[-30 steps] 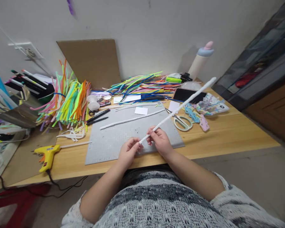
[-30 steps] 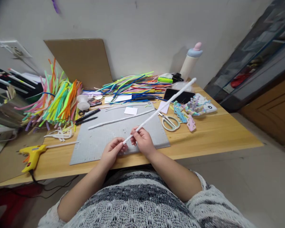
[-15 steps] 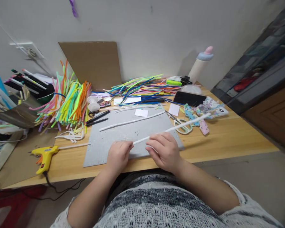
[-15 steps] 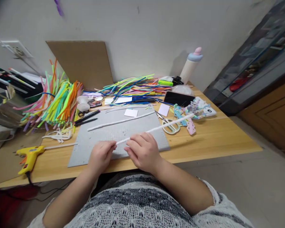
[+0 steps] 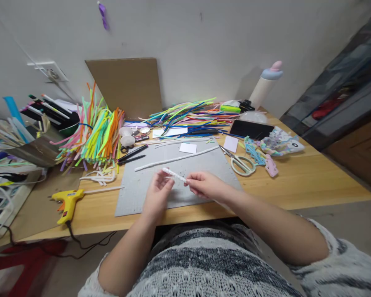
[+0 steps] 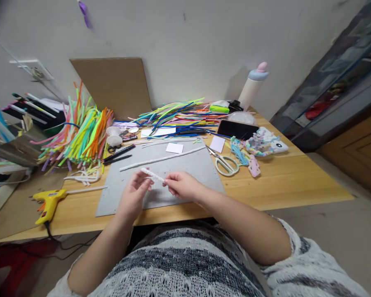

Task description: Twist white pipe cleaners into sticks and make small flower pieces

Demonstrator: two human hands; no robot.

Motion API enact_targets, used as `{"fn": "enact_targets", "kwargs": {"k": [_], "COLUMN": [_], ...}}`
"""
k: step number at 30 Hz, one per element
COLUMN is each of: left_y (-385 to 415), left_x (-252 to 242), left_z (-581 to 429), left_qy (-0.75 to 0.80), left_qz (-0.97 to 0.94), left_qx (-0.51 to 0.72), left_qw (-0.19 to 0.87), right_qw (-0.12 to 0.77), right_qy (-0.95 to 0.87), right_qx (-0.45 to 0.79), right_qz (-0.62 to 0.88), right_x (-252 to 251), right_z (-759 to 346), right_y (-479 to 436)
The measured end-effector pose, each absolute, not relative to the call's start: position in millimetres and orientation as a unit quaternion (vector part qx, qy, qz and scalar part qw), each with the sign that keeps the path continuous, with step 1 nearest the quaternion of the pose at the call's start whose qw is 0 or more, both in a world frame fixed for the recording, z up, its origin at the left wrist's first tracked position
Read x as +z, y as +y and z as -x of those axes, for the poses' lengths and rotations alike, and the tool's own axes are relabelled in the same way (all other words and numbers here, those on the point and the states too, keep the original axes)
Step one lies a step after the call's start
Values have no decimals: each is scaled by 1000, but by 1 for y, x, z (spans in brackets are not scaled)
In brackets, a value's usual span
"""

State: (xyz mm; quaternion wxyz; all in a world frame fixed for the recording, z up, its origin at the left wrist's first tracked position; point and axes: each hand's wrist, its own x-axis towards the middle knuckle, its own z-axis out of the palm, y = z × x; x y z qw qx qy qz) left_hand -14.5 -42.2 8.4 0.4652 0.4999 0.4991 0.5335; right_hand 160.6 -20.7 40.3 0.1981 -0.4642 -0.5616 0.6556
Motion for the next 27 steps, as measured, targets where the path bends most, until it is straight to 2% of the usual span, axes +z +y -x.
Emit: {"fn": "enact_targets", "kwargs": {"k": [2, 4, 8, 15, 23, 27], "left_y": [-39, -36, -33, -34, -34, -33], "left_x": [3, 0, -4, -7, 0, 1], "left_z": [7, 2, 0, 1, 12, 19], "left_qy": [468, 461, 461, 481, 477, 500], "left_qz": [-434, -395, -378, -367, -396, -391], "left_qx": [503, 507, 512, 503, 523, 546], "left_qw": [582, 611, 618, 617, 585, 547], "right_qw": [191, 180, 161, 186, 157, 113], "right_qy": [-511, -480, -455, -517, -497, -592], "right_qx": [709, 748, 794, 703, 734, 648], "right_qz": [447, 421, 370, 451, 436, 466], "right_x": [40, 38, 29, 21, 20, 27], "right_z": [-160, -160, -162, -152, -155, -163], "right_y": [-22, -24, -25, -30, -31, -31]}}
